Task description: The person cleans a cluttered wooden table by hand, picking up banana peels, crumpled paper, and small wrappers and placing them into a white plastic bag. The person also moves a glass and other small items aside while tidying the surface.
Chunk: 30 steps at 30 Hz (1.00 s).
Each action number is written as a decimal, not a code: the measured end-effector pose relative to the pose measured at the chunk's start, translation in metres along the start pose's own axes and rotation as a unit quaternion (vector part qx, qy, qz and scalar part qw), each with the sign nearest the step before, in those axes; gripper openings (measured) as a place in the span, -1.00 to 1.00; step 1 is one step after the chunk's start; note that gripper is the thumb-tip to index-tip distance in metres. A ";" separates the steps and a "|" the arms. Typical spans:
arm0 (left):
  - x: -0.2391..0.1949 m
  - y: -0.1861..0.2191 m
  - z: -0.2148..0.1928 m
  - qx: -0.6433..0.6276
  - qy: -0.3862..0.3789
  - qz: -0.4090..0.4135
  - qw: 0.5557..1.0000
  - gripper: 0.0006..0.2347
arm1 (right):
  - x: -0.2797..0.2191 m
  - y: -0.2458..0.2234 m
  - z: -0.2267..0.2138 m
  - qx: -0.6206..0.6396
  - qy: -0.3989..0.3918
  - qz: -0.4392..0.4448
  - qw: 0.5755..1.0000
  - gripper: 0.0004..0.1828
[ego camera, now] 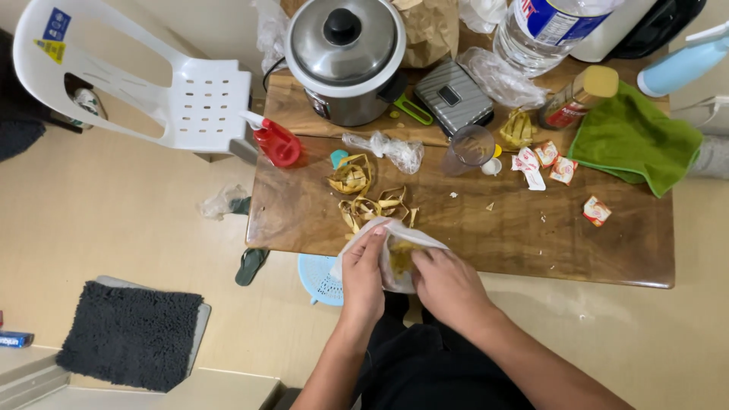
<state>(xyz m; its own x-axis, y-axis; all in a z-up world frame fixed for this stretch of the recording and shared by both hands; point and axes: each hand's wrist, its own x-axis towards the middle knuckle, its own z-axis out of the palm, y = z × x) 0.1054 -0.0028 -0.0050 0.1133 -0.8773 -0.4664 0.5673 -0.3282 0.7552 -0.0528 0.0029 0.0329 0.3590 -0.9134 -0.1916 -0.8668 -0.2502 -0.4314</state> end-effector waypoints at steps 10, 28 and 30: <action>-0.044 0.062 -0.025 -0.058 0.039 0.017 0.997 -0.67 | 0.005 0.013 -0.064 0.342 -0.015 -0.084 0.936 -0.71; -0.088 0.016 -0.082 -0.178 0.138 -0.021 0.974 -0.64 | 0.150 -0.010 0.108 -0.023 -0.118 0.161 0.980 0.06; -0.086 0.004 -0.090 -0.209 0.094 -0.006 0.973 -0.63 | 0.151 0.014 0.134 -0.028 -0.056 0.089 0.994 -0.28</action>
<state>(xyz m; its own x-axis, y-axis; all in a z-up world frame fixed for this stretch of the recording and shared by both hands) 0.1707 0.1026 -0.0035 0.2296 -0.7822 -0.5792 0.8478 -0.1316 0.5138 0.0358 -0.0958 -0.1204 0.2325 -0.9038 -0.3594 -0.9369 -0.1089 -0.3321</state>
